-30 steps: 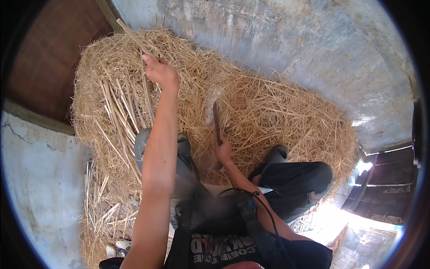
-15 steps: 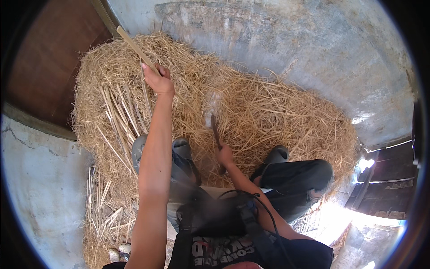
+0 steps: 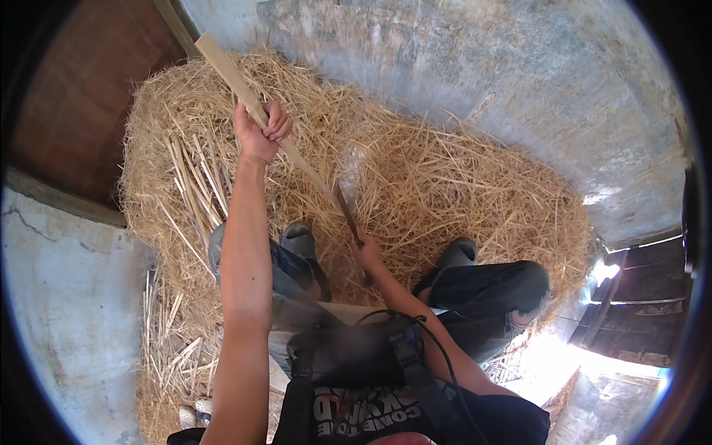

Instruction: The person shaves and smooths a thin strip of wood using a box cutter and a large knife, handling the strip by hand over a pile of straw.

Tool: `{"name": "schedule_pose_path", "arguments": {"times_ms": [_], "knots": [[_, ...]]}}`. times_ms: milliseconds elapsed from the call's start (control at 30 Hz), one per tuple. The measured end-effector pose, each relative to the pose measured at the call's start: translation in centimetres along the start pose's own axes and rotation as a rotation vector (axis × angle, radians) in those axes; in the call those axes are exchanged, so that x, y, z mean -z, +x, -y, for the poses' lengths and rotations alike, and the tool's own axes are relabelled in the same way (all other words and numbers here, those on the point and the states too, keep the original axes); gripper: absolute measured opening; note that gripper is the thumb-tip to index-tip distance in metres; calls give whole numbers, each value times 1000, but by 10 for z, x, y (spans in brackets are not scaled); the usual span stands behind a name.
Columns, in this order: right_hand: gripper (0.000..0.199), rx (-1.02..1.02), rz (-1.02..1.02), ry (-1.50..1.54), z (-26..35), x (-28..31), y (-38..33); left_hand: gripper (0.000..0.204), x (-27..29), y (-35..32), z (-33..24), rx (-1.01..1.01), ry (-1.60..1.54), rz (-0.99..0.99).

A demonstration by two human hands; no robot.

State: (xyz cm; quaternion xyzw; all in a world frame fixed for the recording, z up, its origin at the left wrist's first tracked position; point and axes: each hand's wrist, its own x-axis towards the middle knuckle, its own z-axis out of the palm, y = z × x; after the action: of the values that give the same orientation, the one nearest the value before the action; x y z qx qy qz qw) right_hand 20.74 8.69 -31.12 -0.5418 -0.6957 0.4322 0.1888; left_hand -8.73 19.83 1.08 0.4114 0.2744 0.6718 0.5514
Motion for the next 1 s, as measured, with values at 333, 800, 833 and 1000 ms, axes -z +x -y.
{"name": "schedule_pose_path", "arguments": {"times_ms": [333,800,833,1000], "knots": [[62,-282,258,57,53,38,-9,68,-14,-9,7,-227,654,-364],[60,-76,-161,330,47,39,15,59,-56,6,33,-588,457,-506],[60,-100,-163,327,53,45,15,58,-55,8,41,-590,458,-504],[63,-20,-277,387,67,47,17,58,-49,15,47,-566,455,-474]]}}
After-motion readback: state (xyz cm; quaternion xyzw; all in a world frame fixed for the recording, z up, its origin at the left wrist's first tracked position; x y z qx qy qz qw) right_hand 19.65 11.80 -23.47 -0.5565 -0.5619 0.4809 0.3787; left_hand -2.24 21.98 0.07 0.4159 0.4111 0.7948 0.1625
